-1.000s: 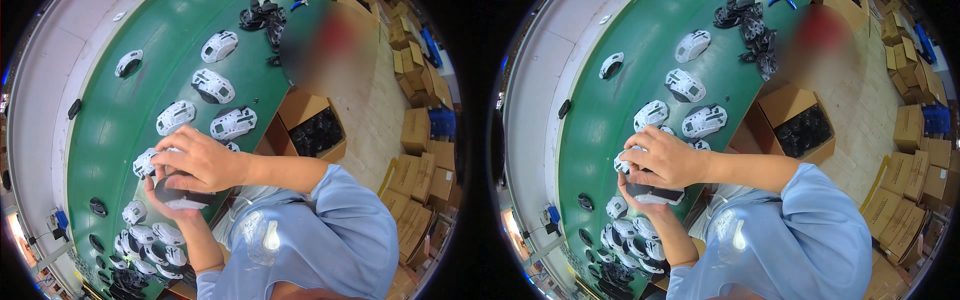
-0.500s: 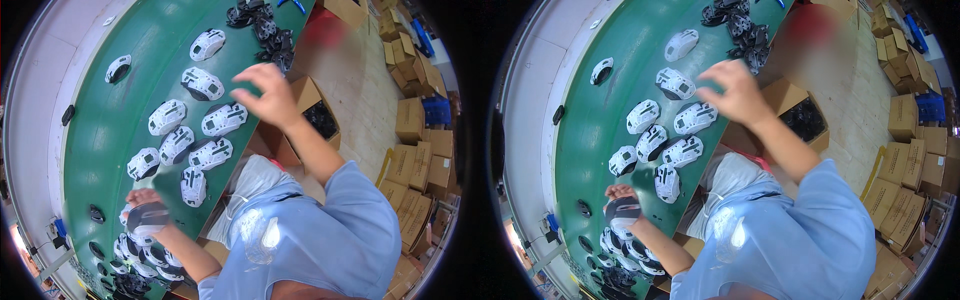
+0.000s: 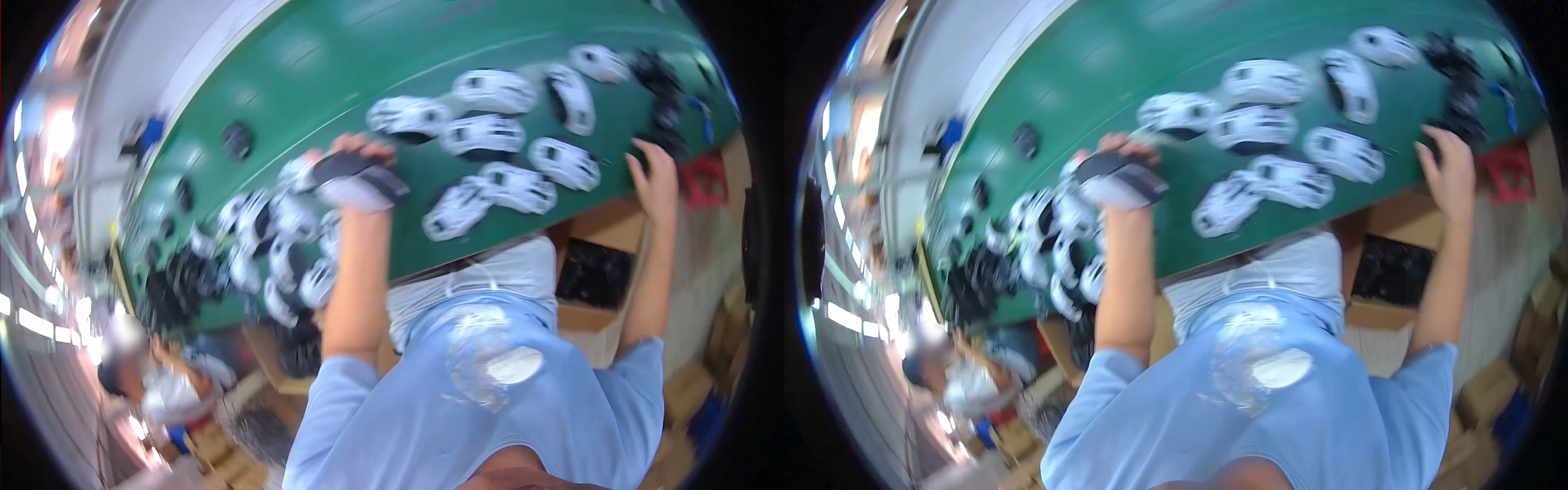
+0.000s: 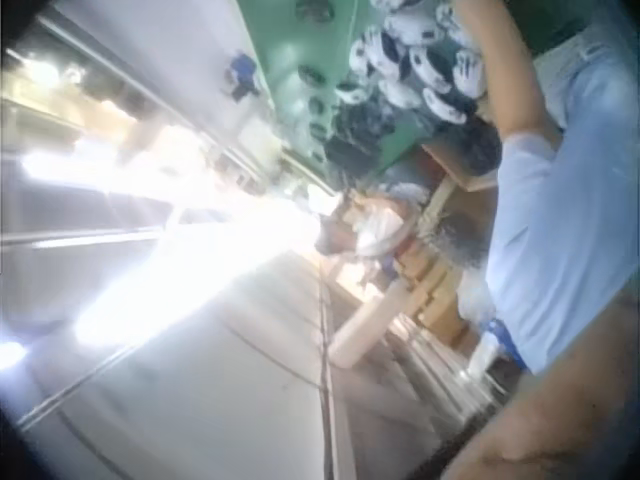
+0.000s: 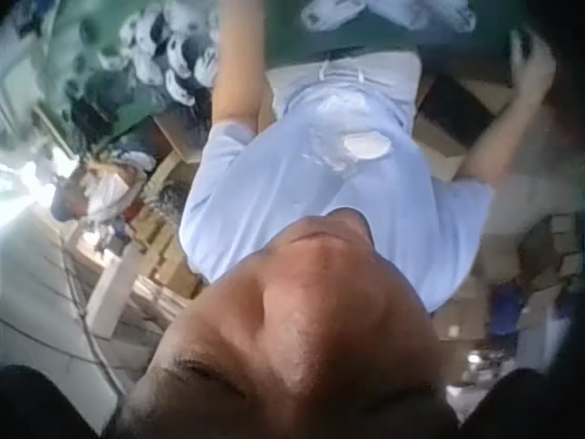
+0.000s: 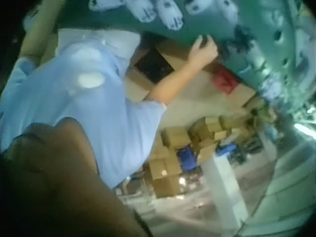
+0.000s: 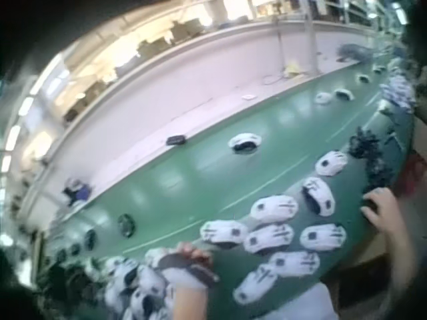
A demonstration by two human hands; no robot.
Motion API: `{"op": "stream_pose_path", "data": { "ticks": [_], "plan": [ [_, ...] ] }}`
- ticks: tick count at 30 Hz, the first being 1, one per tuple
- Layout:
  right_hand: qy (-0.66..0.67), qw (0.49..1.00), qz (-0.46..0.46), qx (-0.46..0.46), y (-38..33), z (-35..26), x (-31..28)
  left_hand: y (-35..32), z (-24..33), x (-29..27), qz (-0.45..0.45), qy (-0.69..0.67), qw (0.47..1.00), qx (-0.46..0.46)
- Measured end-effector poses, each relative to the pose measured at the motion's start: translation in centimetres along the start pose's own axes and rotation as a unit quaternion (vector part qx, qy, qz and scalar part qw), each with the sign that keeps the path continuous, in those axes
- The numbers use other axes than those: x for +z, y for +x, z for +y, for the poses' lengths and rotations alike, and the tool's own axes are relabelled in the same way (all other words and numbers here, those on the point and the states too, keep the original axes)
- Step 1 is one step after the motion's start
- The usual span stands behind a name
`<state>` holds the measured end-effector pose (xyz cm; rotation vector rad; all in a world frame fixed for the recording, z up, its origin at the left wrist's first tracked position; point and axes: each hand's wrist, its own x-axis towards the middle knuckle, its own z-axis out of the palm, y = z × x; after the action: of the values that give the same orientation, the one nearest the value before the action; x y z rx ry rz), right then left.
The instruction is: Assembling computer mice by attaching plastic shells and side grips.
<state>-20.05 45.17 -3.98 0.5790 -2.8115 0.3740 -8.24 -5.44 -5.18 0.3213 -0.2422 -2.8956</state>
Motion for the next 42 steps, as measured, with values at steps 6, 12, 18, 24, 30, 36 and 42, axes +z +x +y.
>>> {"op": "stream_pose_path", "data": {
  "ticks": [6,12,18,24,30,36,42],
  "plan": [
    [0.023,0.987,0.01,0.158,0.9,-0.5,1.6,-0.5,-1.6,2.2,0.065,0.059,0.992,0.092],
    [0.106,0.983,-0.022,0.152,1.1,2.5,3.1,-0.3,-1.5,2.3,0.084,0.066,0.987,0.117],
    [0.103,0.994,0.044,-0.008,-0.5,-4.1,0.2,0.7,-2.5,0.8,0.052,0.062,0.989,0.121],
    [0.175,0.981,0.068,-0.05,-2.0,-5.3,2.0,0.7,1.0,-1.8,-0.147,0.034,0.988,0.01],
    [0.173,0.981,0.091,0.021,-3.0,-2.6,-0.2,0.8,-1.1,-0.5,-0.089,0.046,0.995,0.025],
    [0.089,0.993,0.066,-0.048,-4.1,-2.7,-0.2,0.5,-1.0,-0.4,-0.084,0.071,0.993,0.037],
    [0.063,0.981,0.131,-0.131,-6.0,-1.9,2.1,0.3,-0.3,-0.9,-0.119,0.06,0.991,0.023]
  ]
}}
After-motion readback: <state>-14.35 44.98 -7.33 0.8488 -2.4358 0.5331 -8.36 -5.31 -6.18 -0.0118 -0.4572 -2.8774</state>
